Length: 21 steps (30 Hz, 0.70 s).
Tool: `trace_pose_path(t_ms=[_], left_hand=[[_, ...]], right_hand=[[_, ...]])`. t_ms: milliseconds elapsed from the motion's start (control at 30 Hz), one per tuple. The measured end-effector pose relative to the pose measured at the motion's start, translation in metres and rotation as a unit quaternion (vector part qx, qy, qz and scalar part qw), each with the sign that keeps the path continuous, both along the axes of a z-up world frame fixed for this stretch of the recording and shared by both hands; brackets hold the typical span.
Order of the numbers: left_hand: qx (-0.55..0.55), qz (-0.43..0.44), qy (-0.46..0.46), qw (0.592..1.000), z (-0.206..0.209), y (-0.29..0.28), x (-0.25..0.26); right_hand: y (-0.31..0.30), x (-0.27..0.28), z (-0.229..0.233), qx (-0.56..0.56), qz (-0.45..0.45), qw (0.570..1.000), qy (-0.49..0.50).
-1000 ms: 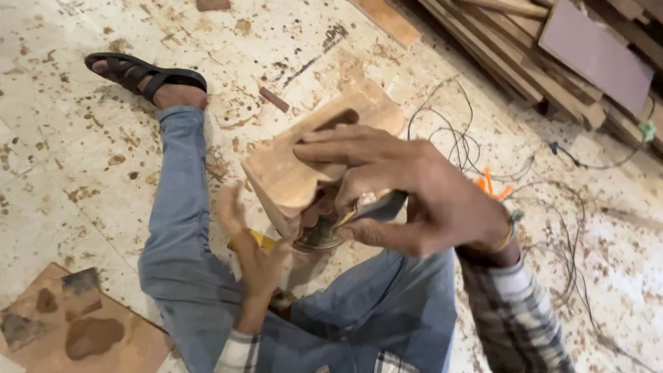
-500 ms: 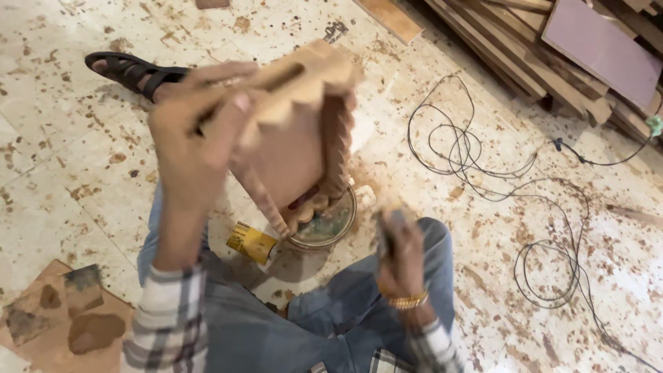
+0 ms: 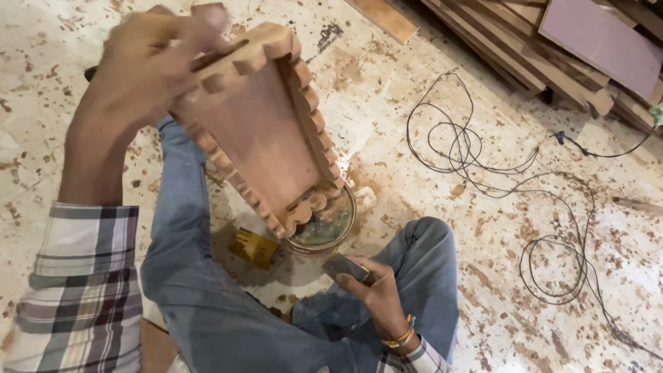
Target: The person sands the interior and edges of a carved wooden box by hand using a piece of sandpaper.
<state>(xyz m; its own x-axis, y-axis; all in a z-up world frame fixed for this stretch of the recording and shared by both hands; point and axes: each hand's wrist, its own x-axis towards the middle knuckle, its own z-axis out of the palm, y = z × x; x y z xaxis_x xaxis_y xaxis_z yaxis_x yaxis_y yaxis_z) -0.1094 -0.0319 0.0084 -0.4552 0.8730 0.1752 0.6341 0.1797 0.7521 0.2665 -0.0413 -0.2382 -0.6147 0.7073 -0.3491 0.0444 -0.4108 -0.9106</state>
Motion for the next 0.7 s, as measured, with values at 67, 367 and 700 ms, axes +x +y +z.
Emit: trace_pose_path(t_ms=[67,367,700], left_hand=[[-0.046,-0.005,0.054,0.997,0.009,0.015,0.009],[-0.091,-0.090,0.263,0.956,0.001,0.039,0.045],[-0.028,-0.050,0.301,0.952,0.004,0.026,0.077]], right_hand=[[0.006,-0.006,0.004,0.178,0.010,0.973,-0.149],[0.045,-0.064,0.032,0.617,0.083,0.775,-0.108],[0.046,-0.075,0.003,0.705,0.211,0.669,-0.104]])
